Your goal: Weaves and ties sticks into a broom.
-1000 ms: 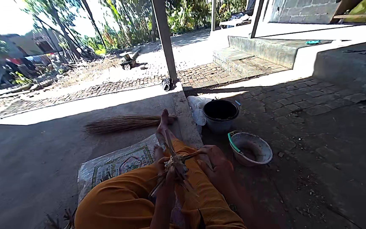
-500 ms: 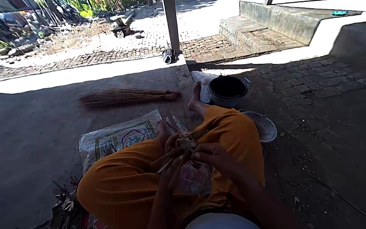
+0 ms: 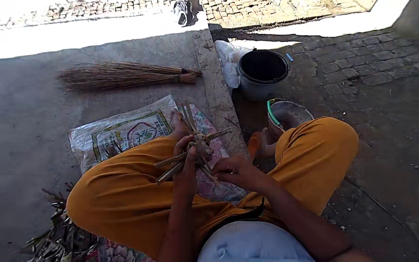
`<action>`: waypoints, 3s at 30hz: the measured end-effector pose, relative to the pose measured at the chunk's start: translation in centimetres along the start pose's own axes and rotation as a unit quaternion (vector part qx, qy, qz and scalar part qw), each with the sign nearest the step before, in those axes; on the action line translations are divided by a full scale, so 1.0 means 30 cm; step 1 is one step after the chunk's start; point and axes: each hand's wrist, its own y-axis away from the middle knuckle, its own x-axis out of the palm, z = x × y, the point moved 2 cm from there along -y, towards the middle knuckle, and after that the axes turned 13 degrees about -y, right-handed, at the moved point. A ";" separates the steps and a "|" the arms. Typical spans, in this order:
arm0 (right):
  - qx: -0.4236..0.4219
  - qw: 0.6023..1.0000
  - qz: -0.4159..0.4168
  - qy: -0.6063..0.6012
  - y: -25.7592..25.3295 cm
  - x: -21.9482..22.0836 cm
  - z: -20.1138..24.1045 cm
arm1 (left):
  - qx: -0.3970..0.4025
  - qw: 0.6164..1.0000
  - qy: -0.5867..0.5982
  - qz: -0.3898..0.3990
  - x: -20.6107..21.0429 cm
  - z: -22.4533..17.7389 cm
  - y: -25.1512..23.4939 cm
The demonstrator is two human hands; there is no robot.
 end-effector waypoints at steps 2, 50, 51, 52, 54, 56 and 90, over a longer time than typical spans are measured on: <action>-0.002 0.999 -0.025 -0.036 0.015 -0.016 -0.019 | -0.007 0.999 -0.023 0.041 0.010 0.010 -0.006; -0.090 0.929 -0.306 -0.186 0.244 -0.274 -0.108 | 0.072 0.897 -0.390 0.196 0.440 0.056 -0.116; -0.095 0.928 -0.308 -0.188 0.260 -0.279 -0.099 | 0.062 0.909 -0.362 0.196 0.436 0.051 -0.130; -0.110 0.926 -0.306 -0.190 0.280 -0.291 -0.092 | 0.056 0.916 -0.335 0.211 0.425 0.045 -0.145; -0.116 0.936 -0.271 -0.194 0.332 -0.333 -0.081 | 0.043 0.918 -0.304 0.253 0.434 0.035 -0.164; -0.094 0.945 -0.247 -0.195 0.385 -0.365 -0.077 | 0.009 0.910 -0.301 0.284 0.482 0.036 -0.163; 0.583 0.712 -0.372 -0.123 0.794 -0.020 -1.284 | -0.163 0.968 -0.128 0.141 0.360 0.061 -0.267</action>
